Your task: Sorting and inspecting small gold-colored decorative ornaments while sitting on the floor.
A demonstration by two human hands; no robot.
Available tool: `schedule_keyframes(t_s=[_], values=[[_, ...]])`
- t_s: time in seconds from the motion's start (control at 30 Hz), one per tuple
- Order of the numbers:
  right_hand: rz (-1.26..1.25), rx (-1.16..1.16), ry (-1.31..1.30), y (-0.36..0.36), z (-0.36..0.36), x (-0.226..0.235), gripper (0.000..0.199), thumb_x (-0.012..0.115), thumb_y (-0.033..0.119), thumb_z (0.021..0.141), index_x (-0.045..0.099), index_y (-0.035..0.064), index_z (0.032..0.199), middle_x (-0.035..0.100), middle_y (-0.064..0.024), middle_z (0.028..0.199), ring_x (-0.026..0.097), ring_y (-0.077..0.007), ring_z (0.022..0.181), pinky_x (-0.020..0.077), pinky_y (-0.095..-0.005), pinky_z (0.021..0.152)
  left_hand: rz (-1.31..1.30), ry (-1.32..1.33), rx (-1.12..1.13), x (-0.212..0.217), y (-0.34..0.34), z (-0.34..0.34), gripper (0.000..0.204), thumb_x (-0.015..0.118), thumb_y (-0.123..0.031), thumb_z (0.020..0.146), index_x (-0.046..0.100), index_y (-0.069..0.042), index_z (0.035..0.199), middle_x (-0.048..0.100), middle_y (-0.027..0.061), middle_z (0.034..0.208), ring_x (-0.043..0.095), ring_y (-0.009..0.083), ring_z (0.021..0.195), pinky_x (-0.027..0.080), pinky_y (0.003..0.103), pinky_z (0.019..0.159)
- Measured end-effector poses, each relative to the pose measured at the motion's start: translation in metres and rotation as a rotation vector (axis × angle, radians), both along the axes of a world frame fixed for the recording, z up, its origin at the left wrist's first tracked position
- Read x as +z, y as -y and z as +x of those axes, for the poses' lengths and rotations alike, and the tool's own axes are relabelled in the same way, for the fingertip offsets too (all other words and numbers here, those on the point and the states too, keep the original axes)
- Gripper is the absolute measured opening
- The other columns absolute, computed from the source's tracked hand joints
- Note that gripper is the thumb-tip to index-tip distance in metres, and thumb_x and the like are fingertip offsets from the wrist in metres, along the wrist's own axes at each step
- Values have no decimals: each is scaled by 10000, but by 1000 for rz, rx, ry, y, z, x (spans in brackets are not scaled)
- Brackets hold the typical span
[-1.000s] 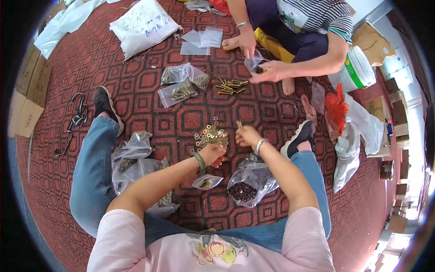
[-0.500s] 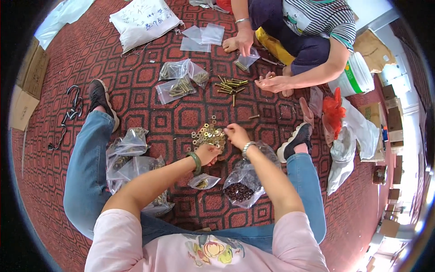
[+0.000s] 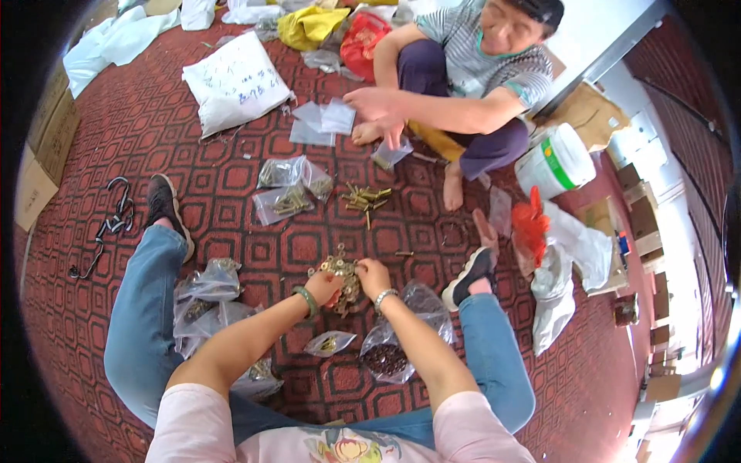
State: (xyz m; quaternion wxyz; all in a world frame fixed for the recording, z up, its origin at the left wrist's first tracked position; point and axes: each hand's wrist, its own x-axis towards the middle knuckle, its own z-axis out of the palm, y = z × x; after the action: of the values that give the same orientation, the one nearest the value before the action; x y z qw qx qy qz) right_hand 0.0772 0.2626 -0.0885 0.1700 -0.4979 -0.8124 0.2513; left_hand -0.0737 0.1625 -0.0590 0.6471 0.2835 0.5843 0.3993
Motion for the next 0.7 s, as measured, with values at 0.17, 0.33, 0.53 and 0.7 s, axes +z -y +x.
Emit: schedule_keyframes(t_s=[0.17,0.33,0.53,0.7], values=[[-327,-146,-276,15,-7,39,204,620,114,742,648,39,929,654,-93,791,607,-236,696,482,-325,645,-37,48,76,15,-6,4,130,498,-132,869,547,-15,843,566,95,684,509,157,488,440,271,441],[-396,-141,-381,51,-9,62,180,602,80,754,636,31,923,637,-67,774,585,-179,687,468,-278,629,-26,87,97,11,5,0,127,496,-125,868,549,-11,851,569,97,691,517,159,500,448,270,451],[-370,42,-428,71,-2,60,113,557,59,812,616,14,896,632,-69,788,558,-132,636,460,-236,597,-194,147,190,23,4,10,125,493,-117,867,551,-6,860,574,100,699,527,161,516,457,269,464],[-482,-8,-390,70,0,70,109,544,71,832,603,3,894,624,-70,777,556,-119,607,469,-218,574,-185,175,189,16,14,8,124,491,-110,866,552,-2,867,578,102,706,534,162,528,464,268,475]])
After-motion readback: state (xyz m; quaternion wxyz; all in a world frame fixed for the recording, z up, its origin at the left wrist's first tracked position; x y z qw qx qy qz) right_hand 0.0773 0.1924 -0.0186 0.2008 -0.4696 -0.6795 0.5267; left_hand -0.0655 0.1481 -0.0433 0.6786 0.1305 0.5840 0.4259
